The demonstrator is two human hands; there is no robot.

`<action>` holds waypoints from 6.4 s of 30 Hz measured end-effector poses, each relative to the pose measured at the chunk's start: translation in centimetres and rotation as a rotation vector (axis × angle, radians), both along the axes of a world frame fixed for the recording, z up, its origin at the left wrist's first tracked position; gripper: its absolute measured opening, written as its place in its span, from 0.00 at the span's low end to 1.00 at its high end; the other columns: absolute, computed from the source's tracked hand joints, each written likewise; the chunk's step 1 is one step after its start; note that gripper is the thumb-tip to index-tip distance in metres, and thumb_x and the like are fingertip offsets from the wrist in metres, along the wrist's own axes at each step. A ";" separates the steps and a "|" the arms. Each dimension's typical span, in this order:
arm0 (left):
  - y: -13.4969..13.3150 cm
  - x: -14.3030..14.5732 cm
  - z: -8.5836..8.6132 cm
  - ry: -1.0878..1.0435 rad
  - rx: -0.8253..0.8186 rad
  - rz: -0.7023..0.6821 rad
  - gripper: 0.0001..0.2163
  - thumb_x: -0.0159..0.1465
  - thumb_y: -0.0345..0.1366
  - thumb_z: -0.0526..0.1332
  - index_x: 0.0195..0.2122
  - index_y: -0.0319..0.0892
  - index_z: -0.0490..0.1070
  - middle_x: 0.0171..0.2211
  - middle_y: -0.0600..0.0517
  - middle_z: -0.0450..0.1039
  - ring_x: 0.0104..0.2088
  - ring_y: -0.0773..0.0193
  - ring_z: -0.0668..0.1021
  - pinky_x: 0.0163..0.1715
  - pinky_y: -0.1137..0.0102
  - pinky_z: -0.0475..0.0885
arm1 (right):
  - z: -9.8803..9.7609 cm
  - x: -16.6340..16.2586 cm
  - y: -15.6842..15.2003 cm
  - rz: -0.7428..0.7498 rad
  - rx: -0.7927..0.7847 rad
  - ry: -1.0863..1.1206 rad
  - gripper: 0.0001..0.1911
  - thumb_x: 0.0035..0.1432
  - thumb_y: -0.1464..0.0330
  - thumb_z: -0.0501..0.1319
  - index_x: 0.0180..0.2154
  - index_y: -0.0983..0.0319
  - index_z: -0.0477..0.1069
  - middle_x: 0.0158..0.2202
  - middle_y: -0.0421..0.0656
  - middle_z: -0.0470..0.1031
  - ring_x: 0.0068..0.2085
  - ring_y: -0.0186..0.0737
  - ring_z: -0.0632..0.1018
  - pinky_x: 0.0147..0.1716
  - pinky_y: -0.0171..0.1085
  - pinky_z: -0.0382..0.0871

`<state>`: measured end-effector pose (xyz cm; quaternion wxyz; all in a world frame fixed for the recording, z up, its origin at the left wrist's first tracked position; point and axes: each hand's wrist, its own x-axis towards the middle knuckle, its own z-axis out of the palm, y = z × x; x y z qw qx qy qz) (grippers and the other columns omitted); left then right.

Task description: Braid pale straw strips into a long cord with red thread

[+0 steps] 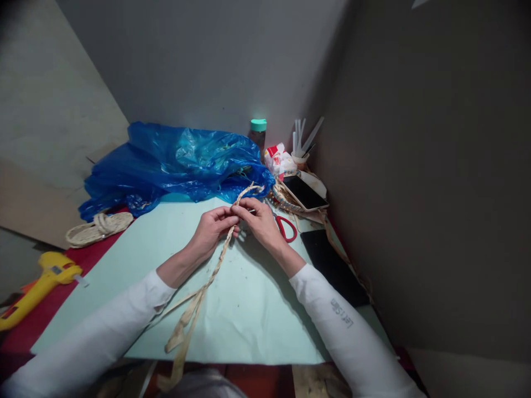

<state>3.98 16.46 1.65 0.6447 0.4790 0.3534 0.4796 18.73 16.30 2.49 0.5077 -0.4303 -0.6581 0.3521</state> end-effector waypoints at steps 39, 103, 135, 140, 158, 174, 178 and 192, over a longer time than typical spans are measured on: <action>-0.7 -1.2 -1.0 0.061 -0.215 -0.092 0.11 0.54 0.39 0.68 0.28 0.35 0.73 0.25 0.46 0.76 0.23 0.66 0.77 0.26 0.71 0.73 | 1.8 -0.3 5.6 -0.032 -0.066 0.163 0.17 0.55 0.61 0.60 0.46 0.59 0.70 0.44 0.44 0.75 0.37 0.38 0.77 0.33 0.35 0.70; -3.4 -1.9 0.0 0.292 0.133 0.222 0.10 0.63 0.41 0.58 0.40 0.40 0.66 0.33 0.48 0.78 0.32 0.59 0.81 0.37 0.63 0.77 | -1.5 -2.9 1.5 -0.046 -0.144 0.127 0.08 0.53 0.64 0.61 0.33 0.61 0.67 0.26 0.37 0.71 0.28 0.34 0.71 0.30 0.33 0.62; -2.9 -2.5 0.0 0.071 -0.234 -0.155 0.16 0.55 0.36 0.66 0.42 0.38 0.68 0.24 0.51 0.75 0.21 0.66 0.76 0.21 0.74 0.68 | -2.4 -1.3 -3.7 0.182 -0.476 0.340 0.11 0.57 0.64 0.61 0.38 0.62 0.65 0.24 0.37 0.70 0.22 0.31 0.65 0.24 0.33 0.55; -3.3 -2.1 0.4 0.134 -0.232 -0.059 0.13 0.53 0.37 0.67 0.38 0.38 0.71 0.23 0.52 0.75 0.20 0.68 0.74 0.19 0.76 0.65 | -0.9 -1.2 -4.5 0.073 -0.337 -0.102 0.15 0.60 0.66 0.55 0.22 0.62 0.67 0.19 0.37 0.64 0.23 0.32 0.62 0.24 0.33 0.51; -2.2 -2.7 -1.1 -0.132 -0.301 -0.129 0.14 0.52 0.32 0.69 0.40 0.39 0.74 0.31 0.51 0.76 0.30 0.67 0.77 0.35 0.73 0.70 | -0.6 -2.0 -5.4 0.117 -0.272 -0.041 0.13 0.59 0.65 0.54 0.23 0.61 0.61 0.22 0.36 0.59 0.25 0.33 0.60 0.25 0.33 0.52; -1.7 -2.3 -0.1 0.333 0.106 -0.005 0.04 0.52 0.30 0.63 0.26 0.40 0.78 0.28 0.51 0.78 0.31 0.62 0.76 0.37 0.71 0.69 | -0.3 -1.7 -5.5 0.113 -0.211 -0.166 0.11 0.59 0.67 0.53 0.25 0.62 0.62 0.22 0.36 0.59 0.26 0.33 0.61 0.27 0.34 0.52; -1.6 -2.4 -0.3 0.404 0.188 0.003 0.05 0.55 0.31 0.62 0.27 0.40 0.78 0.28 0.52 0.77 0.31 0.64 0.75 0.36 0.72 0.68 | -0.1 -1.6 -5.6 0.105 -0.198 -0.203 0.12 0.60 0.67 0.53 0.24 0.62 0.61 0.22 0.36 0.59 0.26 0.32 0.61 0.27 0.33 0.52; -1.3 -3.7 -0.5 0.174 0.027 -0.358 0.10 0.58 0.32 0.64 0.41 0.38 0.70 0.32 0.51 0.73 0.31 0.68 0.74 0.33 0.73 0.68 | -1.0 -0.1 -5.7 0.043 -0.279 -0.116 0.15 0.62 0.61 0.55 0.27 0.62 0.66 0.19 0.35 0.59 0.22 0.30 0.59 0.23 0.33 0.49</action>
